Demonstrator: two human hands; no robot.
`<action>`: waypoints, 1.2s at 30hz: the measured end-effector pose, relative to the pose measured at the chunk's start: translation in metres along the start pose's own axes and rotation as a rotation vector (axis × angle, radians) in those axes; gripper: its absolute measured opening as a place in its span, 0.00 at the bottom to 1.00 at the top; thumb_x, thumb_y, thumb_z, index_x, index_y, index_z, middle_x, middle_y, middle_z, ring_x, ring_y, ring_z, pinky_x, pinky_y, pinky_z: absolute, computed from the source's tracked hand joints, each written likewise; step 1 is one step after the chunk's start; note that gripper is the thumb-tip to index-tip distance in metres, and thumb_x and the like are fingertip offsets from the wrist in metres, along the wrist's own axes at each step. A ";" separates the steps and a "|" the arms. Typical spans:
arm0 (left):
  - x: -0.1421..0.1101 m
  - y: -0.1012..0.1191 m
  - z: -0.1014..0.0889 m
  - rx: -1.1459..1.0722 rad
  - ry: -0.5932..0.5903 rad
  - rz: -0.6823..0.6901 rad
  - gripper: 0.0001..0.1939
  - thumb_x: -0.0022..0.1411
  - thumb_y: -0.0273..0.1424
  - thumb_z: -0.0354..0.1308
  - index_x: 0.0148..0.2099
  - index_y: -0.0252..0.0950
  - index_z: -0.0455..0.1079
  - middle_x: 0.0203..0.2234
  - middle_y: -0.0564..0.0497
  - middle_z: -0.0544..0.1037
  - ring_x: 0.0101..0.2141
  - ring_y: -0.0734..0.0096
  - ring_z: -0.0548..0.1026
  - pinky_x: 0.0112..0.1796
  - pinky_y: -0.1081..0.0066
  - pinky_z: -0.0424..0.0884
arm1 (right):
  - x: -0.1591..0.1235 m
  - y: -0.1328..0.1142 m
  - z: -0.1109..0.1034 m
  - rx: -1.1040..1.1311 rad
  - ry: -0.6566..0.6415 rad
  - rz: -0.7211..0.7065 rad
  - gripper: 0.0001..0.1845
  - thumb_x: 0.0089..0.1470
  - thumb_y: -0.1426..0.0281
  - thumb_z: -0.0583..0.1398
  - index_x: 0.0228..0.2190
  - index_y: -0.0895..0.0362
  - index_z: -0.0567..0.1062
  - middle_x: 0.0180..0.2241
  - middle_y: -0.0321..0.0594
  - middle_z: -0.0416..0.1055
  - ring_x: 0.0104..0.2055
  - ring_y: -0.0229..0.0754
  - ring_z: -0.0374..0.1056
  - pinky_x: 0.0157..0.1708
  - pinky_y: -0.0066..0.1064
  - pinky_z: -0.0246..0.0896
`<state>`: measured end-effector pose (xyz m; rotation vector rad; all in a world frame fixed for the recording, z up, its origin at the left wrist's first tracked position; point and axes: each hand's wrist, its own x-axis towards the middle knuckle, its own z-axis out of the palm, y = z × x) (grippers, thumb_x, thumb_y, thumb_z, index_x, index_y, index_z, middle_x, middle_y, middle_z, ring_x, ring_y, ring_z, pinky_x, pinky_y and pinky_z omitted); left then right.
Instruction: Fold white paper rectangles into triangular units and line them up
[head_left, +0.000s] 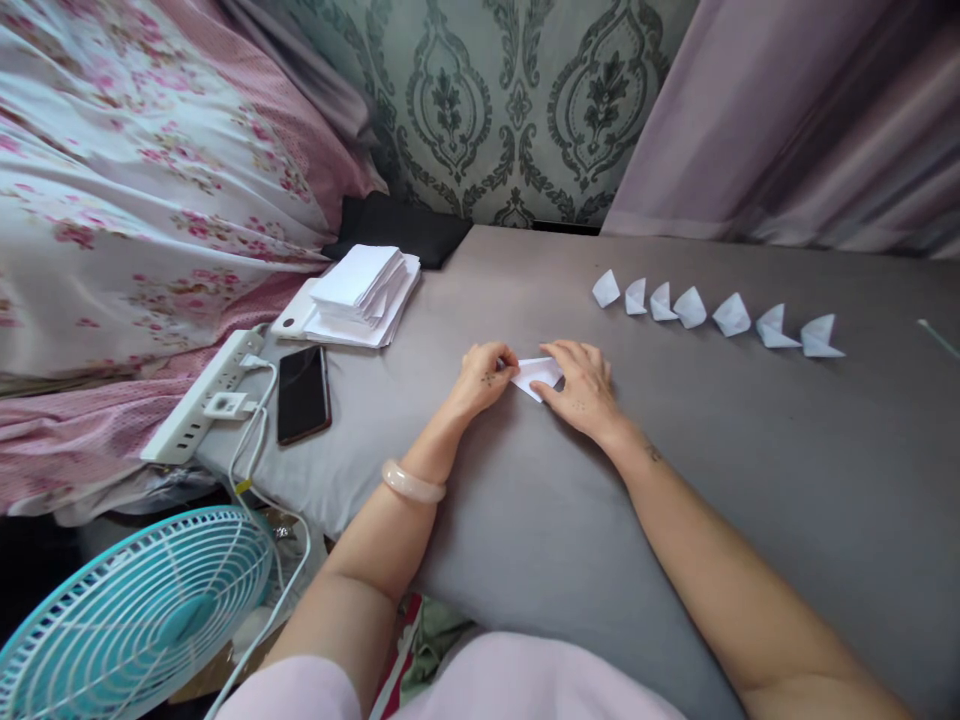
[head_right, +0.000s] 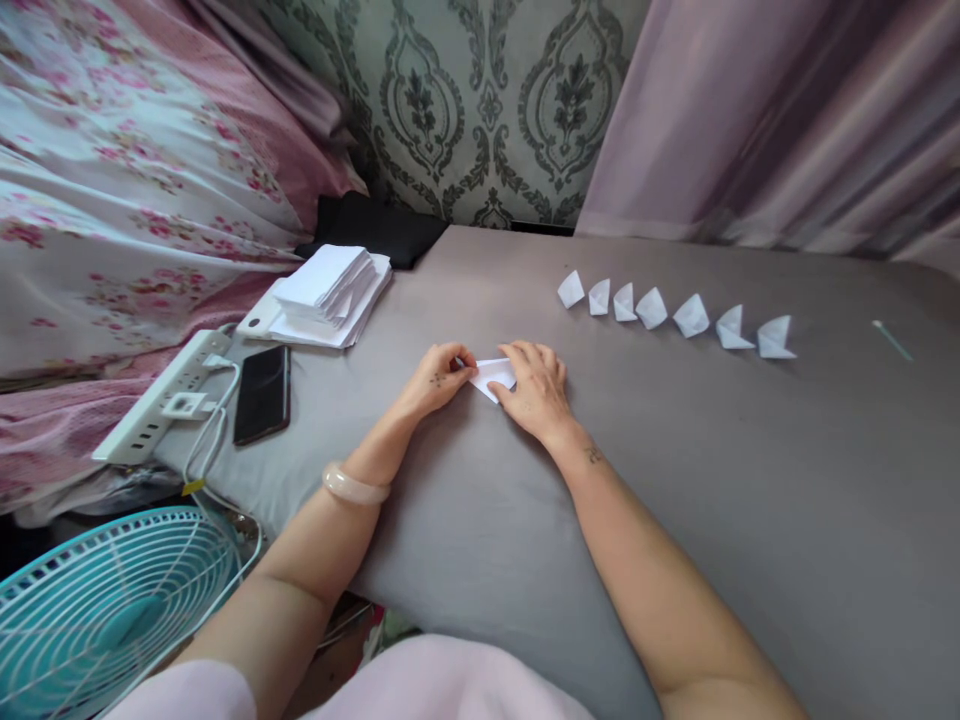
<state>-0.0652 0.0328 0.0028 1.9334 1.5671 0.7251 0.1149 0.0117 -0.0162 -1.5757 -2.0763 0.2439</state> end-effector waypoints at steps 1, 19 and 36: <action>0.000 -0.001 -0.001 -0.020 -0.020 0.007 0.03 0.56 0.25 0.57 0.32 0.36 0.72 0.27 0.53 0.74 0.32 0.70 0.68 0.41 0.68 0.65 | 0.000 0.001 0.000 -0.004 -0.006 -0.015 0.28 0.52 0.61 0.61 0.54 0.51 0.68 0.56 0.43 0.67 0.57 0.56 0.57 0.53 0.49 0.54; 0.002 -0.004 -0.006 0.072 -0.139 0.103 0.10 0.59 0.28 0.56 0.42 0.39 0.77 0.33 0.50 0.76 0.38 0.67 0.70 0.44 0.66 0.64 | 0.001 0.009 0.002 -0.046 -0.040 -0.059 0.19 0.53 0.58 0.61 0.46 0.50 0.74 0.46 0.42 0.71 0.52 0.51 0.59 0.52 0.46 0.51; -0.003 -0.005 -0.003 0.433 -0.189 0.383 0.15 0.67 0.27 0.45 0.46 0.37 0.73 0.43 0.45 0.74 0.43 0.61 0.68 0.43 0.64 0.61 | -0.007 -0.004 -0.009 -0.250 -0.032 -0.205 0.15 0.60 0.60 0.55 0.41 0.56 0.76 0.43 0.45 0.72 0.47 0.50 0.60 0.52 0.45 0.45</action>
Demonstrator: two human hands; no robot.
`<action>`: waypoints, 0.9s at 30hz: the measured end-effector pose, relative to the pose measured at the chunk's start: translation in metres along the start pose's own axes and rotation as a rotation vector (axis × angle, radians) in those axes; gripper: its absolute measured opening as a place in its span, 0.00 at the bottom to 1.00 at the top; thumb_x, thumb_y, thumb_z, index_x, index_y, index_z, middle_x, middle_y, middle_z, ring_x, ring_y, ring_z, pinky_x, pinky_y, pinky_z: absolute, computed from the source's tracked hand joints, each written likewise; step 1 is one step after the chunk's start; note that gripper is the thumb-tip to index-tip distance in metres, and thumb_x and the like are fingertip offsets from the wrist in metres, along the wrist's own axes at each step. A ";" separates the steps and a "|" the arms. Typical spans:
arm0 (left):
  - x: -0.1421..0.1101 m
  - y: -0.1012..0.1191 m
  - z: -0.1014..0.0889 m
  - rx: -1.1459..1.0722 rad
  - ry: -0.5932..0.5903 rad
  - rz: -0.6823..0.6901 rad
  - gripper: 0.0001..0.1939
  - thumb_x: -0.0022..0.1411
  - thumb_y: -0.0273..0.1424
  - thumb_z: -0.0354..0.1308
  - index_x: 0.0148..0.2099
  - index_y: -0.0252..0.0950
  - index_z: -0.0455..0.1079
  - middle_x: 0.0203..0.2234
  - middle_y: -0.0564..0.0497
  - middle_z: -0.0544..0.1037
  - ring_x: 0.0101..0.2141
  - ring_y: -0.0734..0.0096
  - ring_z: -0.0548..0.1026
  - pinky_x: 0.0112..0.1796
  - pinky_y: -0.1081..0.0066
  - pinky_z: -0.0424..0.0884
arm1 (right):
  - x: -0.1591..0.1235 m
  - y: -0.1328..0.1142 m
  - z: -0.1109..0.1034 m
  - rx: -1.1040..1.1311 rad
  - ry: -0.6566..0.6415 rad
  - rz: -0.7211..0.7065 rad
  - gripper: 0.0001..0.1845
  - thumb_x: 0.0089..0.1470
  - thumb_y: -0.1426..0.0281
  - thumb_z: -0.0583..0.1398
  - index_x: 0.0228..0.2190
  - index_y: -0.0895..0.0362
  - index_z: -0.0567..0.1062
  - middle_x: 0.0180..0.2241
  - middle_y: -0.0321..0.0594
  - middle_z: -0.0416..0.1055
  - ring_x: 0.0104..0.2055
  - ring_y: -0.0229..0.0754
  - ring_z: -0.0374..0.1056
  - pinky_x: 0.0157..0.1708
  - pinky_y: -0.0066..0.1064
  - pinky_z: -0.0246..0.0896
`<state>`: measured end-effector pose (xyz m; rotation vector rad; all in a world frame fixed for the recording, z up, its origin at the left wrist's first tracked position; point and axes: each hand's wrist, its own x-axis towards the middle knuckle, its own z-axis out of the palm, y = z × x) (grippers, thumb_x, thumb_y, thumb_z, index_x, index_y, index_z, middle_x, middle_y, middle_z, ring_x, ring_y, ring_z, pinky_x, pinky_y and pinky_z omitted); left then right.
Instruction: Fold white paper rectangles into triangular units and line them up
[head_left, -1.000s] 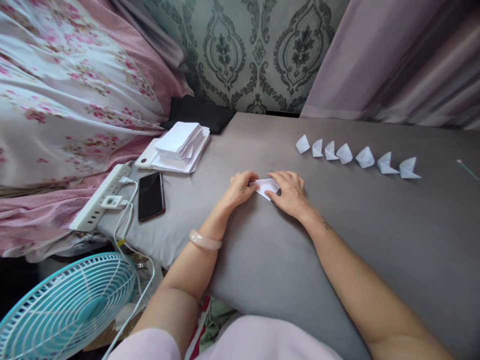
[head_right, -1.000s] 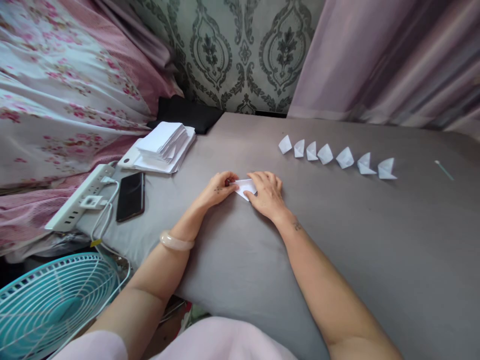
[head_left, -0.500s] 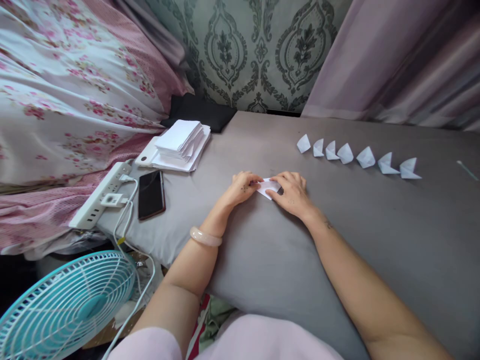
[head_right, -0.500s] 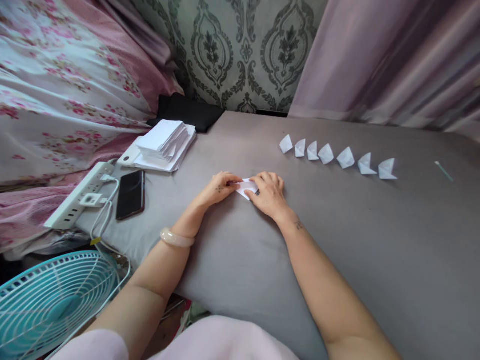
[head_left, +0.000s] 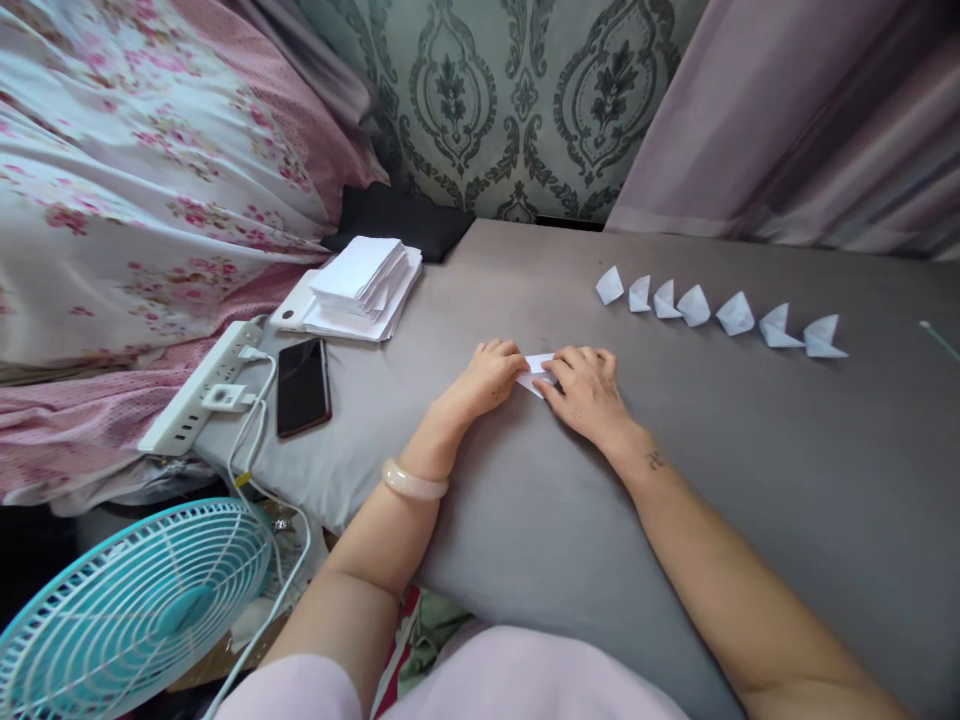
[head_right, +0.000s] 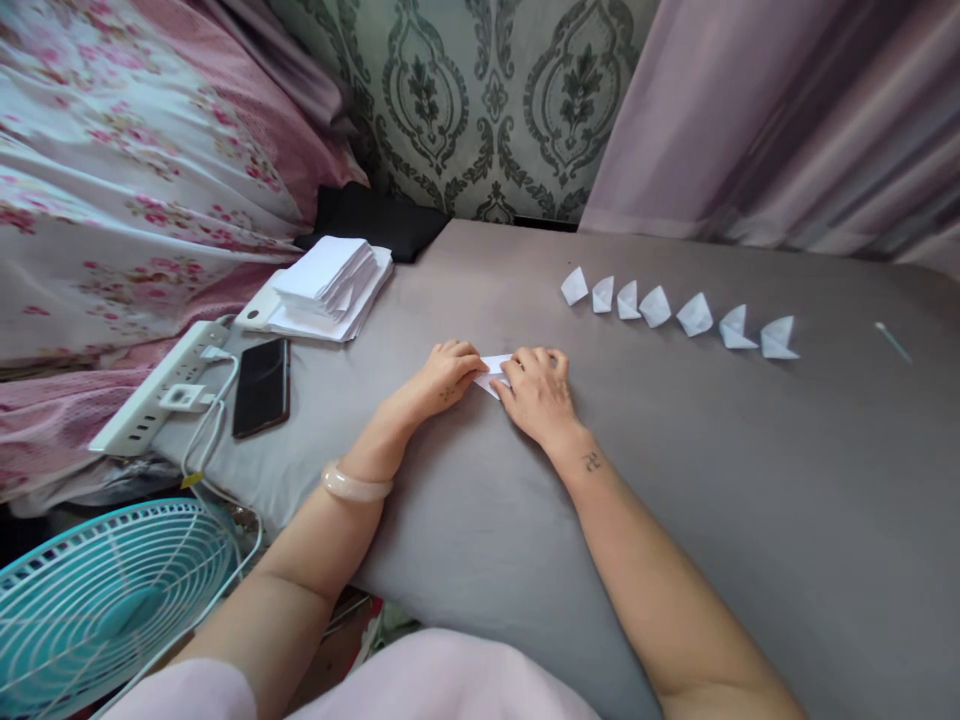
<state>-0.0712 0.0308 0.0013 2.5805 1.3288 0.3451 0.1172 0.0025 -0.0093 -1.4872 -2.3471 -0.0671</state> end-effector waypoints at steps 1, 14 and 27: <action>-0.002 0.002 -0.002 0.038 -0.020 0.019 0.15 0.67 0.26 0.44 0.47 0.37 0.72 0.43 0.44 0.74 0.43 0.61 0.68 0.43 0.64 0.61 | -0.001 -0.001 -0.001 -0.011 -0.004 -0.003 0.15 0.61 0.61 0.54 0.41 0.56 0.76 0.43 0.45 0.72 0.47 0.50 0.60 0.52 0.45 0.44; -0.023 0.046 -0.016 0.235 -0.211 -0.016 0.13 0.60 0.18 0.48 0.42 0.29 0.71 0.41 0.38 0.71 0.44 0.57 0.67 0.43 0.64 0.65 | -0.011 -0.013 -0.015 -0.071 -0.097 -0.006 0.18 0.63 0.69 0.49 0.45 0.62 0.74 0.41 0.52 0.69 0.45 0.50 0.62 0.54 0.42 0.48; -0.015 0.069 -0.008 0.245 -0.135 -0.222 0.12 0.63 0.20 0.47 0.43 0.30 0.71 0.38 0.38 0.73 0.40 0.59 0.71 0.37 0.66 0.68 | -0.014 -0.025 -0.007 -0.072 -0.097 0.083 0.23 0.63 0.64 0.46 0.55 0.51 0.70 0.42 0.51 0.65 0.41 0.51 0.58 0.42 0.41 0.54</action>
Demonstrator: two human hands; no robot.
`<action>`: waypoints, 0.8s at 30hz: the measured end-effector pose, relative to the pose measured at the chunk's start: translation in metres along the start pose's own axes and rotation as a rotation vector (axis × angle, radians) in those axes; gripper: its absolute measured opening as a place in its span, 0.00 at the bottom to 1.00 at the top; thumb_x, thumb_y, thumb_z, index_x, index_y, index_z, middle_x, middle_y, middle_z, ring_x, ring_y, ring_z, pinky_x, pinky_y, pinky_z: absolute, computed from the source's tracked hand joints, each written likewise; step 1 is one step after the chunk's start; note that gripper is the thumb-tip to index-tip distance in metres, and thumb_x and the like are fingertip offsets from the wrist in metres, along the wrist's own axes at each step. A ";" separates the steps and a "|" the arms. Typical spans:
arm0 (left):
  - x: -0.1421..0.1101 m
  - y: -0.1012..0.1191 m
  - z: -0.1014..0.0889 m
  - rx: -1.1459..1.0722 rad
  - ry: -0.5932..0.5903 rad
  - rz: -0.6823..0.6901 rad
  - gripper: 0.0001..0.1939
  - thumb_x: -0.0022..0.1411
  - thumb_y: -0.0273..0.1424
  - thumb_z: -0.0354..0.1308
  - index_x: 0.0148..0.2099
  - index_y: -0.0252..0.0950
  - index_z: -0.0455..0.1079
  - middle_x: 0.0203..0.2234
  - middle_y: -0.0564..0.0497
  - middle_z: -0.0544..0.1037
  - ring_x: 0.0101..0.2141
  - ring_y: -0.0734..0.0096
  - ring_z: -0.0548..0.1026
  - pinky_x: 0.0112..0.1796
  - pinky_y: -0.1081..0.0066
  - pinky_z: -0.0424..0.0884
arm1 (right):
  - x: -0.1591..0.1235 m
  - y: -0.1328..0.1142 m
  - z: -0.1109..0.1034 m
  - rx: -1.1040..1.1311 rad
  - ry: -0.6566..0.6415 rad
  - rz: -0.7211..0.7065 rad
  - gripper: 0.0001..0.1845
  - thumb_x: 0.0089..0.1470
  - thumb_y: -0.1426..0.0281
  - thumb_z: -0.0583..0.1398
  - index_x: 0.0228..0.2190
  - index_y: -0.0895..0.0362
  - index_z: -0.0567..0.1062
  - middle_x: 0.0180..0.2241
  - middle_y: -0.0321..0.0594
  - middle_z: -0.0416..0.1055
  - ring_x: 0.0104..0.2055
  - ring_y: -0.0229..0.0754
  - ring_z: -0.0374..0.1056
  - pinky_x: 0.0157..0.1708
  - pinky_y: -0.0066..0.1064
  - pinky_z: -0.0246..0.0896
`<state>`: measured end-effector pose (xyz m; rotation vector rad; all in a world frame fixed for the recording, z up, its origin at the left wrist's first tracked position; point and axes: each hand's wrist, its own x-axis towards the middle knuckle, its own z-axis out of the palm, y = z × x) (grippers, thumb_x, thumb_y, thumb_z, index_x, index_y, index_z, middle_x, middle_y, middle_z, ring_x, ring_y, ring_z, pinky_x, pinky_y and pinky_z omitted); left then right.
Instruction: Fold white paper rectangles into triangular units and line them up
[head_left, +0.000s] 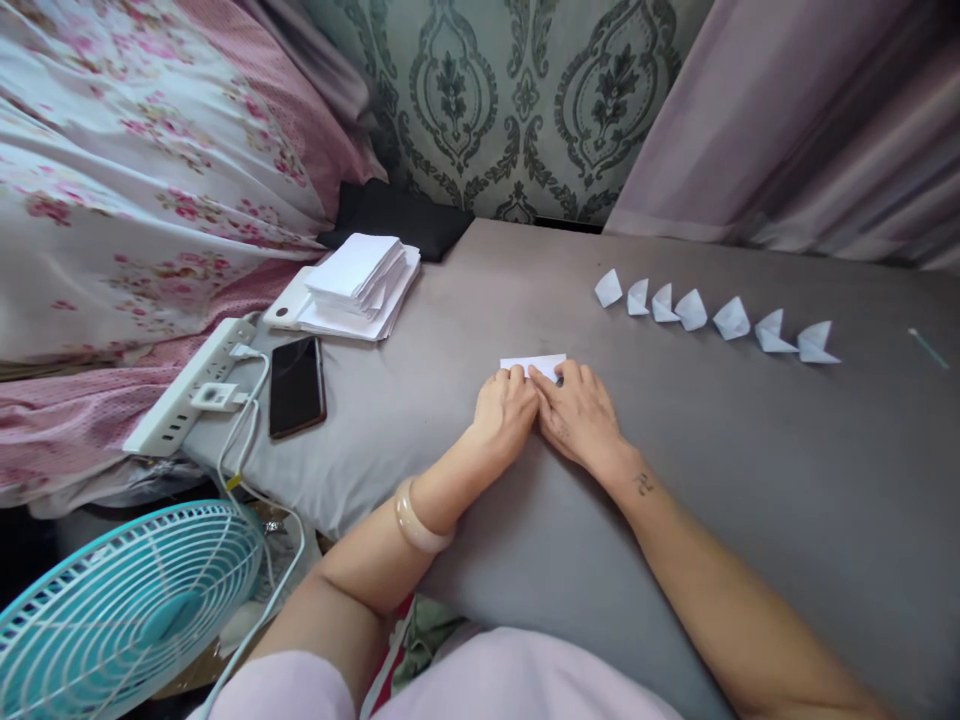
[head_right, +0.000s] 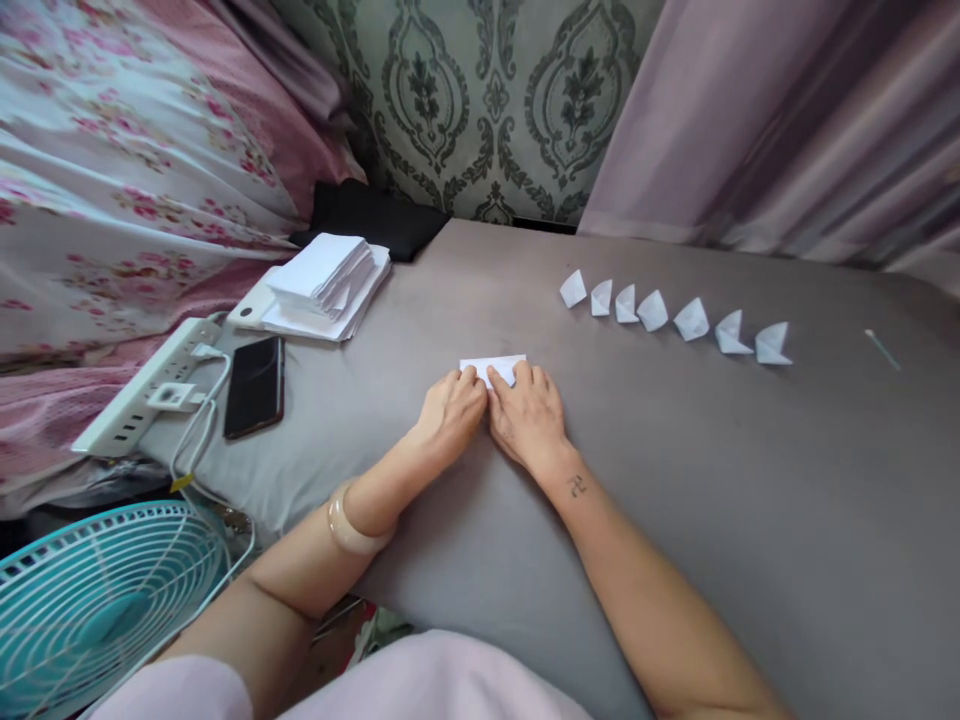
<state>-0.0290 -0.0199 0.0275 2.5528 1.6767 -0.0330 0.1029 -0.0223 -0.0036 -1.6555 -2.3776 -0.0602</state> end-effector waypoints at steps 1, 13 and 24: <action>0.000 -0.003 -0.001 -0.023 -0.008 -0.007 0.11 0.63 0.20 0.47 0.41 0.29 0.71 0.38 0.38 0.73 0.40 0.58 0.71 0.36 0.66 0.68 | 0.000 0.000 0.000 0.000 0.004 0.014 0.23 0.64 0.65 0.46 0.54 0.53 0.70 0.42 0.52 0.66 0.41 0.51 0.59 0.41 0.41 0.55; 0.023 -0.041 0.023 -0.409 0.188 -0.142 0.09 0.64 0.34 0.54 0.34 0.35 0.69 0.34 0.45 0.71 0.40 0.62 0.70 0.41 0.65 0.67 | 0.012 0.017 0.006 0.095 0.118 0.166 0.20 0.63 0.64 0.49 0.31 0.56 0.78 0.37 0.48 0.70 0.41 0.49 0.63 0.35 0.38 0.58; 0.041 -0.059 0.026 -0.655 0.181 -0.293 0.03 0.55 0.28 0.59 0.33 0.33 0.72 0.33 0.48 0.69 0.36 0.67 0.67 0.44 0.64 0.65 | 0.025 0.043 0.021 0.448 0.169 0.214 0.23 0.54 0.68 0.59 0.52 0.54 0.70 0.45 0.46 0.73 0.46 0.52 0.65 0.50 0.47 0.60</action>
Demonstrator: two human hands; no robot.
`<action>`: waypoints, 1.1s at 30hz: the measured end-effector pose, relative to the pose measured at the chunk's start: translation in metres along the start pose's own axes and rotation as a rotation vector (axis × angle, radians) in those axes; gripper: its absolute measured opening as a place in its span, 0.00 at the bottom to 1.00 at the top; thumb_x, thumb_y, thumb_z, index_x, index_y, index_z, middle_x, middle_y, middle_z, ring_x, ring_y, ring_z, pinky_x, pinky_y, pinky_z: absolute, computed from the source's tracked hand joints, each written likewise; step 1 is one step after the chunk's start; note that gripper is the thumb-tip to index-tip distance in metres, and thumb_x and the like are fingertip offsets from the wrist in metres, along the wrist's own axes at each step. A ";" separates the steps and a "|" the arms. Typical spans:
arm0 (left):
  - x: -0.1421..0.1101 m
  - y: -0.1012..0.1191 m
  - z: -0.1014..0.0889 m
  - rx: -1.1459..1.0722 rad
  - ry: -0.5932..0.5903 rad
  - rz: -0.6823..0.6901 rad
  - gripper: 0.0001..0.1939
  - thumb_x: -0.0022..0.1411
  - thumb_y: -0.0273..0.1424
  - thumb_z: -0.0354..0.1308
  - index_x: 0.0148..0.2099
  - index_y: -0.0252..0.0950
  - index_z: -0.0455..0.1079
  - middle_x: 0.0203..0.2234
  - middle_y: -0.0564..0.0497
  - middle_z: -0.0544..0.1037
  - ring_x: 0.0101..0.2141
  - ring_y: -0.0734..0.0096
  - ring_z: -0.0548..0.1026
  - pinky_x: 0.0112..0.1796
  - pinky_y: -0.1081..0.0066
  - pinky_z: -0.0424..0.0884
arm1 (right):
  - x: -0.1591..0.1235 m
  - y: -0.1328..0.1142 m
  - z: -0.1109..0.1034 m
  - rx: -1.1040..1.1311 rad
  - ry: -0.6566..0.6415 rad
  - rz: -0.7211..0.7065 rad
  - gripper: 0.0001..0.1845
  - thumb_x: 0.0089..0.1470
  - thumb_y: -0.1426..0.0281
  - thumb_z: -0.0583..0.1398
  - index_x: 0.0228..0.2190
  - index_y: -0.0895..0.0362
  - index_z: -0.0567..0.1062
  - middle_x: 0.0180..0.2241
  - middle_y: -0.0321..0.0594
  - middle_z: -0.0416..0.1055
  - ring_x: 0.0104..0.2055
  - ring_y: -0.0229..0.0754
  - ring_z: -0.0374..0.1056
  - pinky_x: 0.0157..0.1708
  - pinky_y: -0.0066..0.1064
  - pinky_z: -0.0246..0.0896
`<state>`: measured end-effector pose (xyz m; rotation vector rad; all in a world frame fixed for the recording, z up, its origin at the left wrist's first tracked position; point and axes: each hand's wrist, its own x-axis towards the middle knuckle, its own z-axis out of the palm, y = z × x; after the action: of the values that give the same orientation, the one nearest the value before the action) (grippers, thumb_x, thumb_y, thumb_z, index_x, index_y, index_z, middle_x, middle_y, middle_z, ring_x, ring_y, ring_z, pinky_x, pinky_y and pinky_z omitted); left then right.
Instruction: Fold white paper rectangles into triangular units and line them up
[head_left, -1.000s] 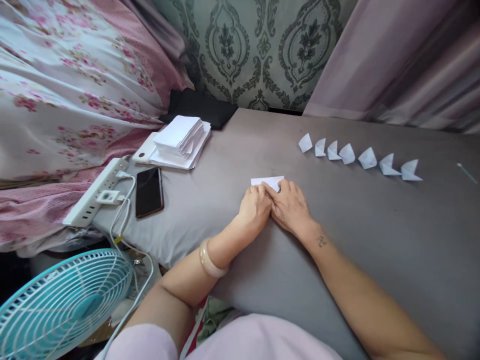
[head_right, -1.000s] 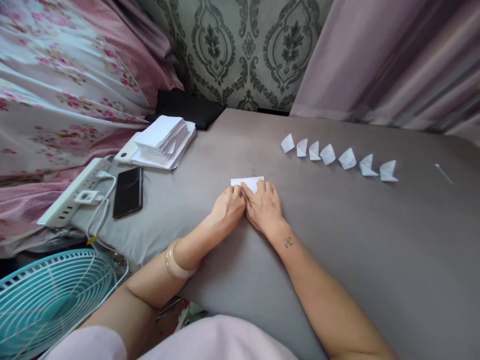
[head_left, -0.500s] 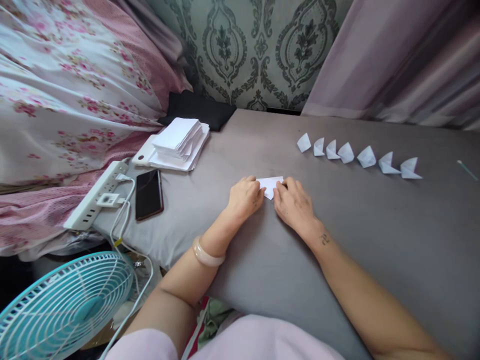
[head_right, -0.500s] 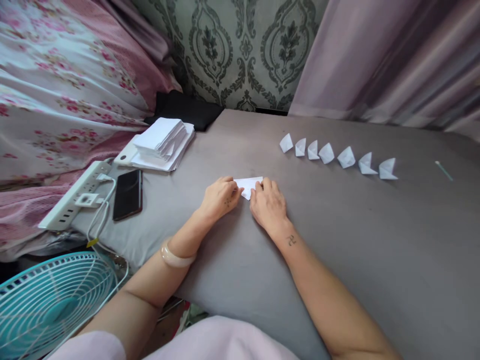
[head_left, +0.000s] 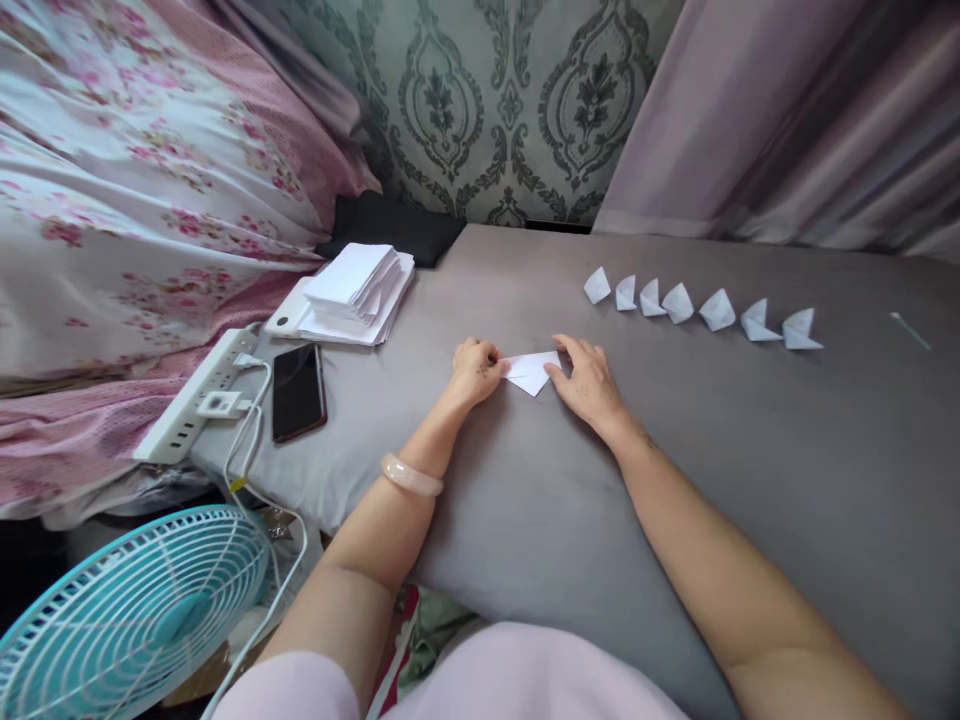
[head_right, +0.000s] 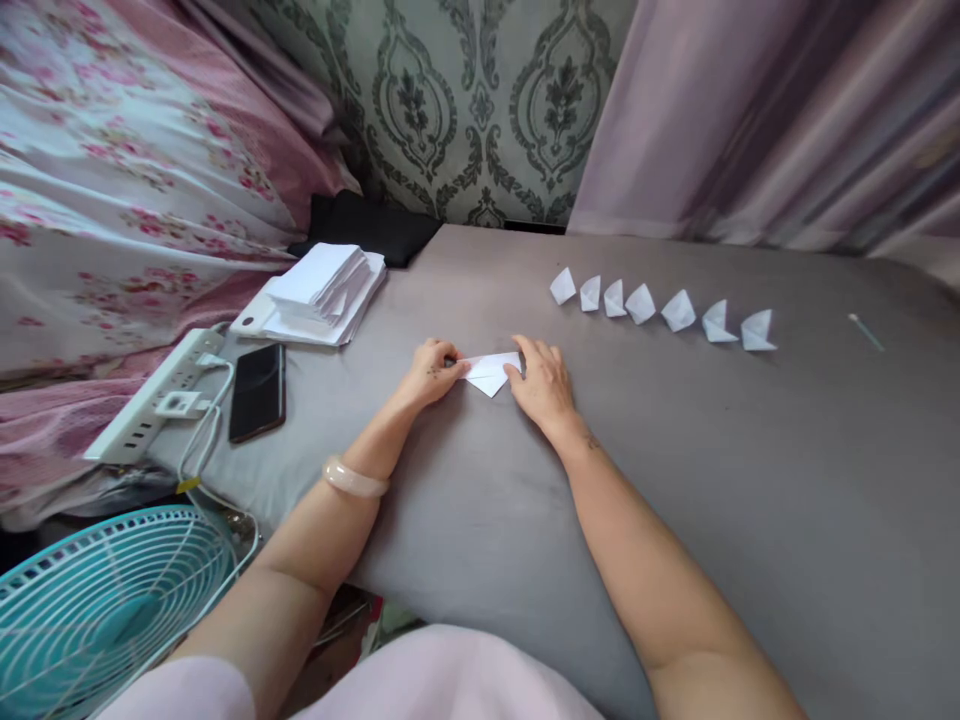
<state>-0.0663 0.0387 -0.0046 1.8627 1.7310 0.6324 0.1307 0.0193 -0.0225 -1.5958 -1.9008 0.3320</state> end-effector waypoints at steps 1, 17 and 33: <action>0.000 0.000 -0.001 -0.045 -0.006 0.011 0.03 0.55 0.28 0.59 0.32 0.33 0.71 0.31 0.49 0.69 0.34 0.68 0.66 0.42 0.66 0.65 | 0.000 0.000 0.000 0.019 -0.006 0.006 0.24 0.53 0.68 0.59 0.53 0.54 0.69 0.46 0.46 0.73 0.47 0.53 0.65 0.50 0.48 0.60; -0.013 0.007 -0.017 -0.726 -0.212 0.073 0.14 0.53 0.37 0.64 0.35 0.31 0.73 0.27 0.50 0.75 0.29 0.73 0.71 0.35 0.71 0.66 | 0.007 0.005 -0.020 0.667 -0.082 0.161 0.18 0.45 0.62 0.64 0.40 0.55 0.77 0.33 0.39 0.77 0.34 0.41 0.70 0.39 0.36 0.65; -0.019 0.012 -0.004 0.634 0.118 0.738 0.12 0.68 0.28 0.44 0.38 0.34 0.69 0.36 0.44 0.75 0.38 0.61 0.68 0.39 0.63 0.62 | -0.007 0.001 -0.026 -0.355 0.107 -0.479 0.12 0.61 0.74 0.53 0.33 0.55 0.76 0.35 0.41 0.74 0.39 0.44 0.63 0.47 0.39 0.49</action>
<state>-0.0612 0.0195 0.0067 3.0164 1.3618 0.4761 0.1482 0.0073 -0.0053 -1.2698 -2.2640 -0.3027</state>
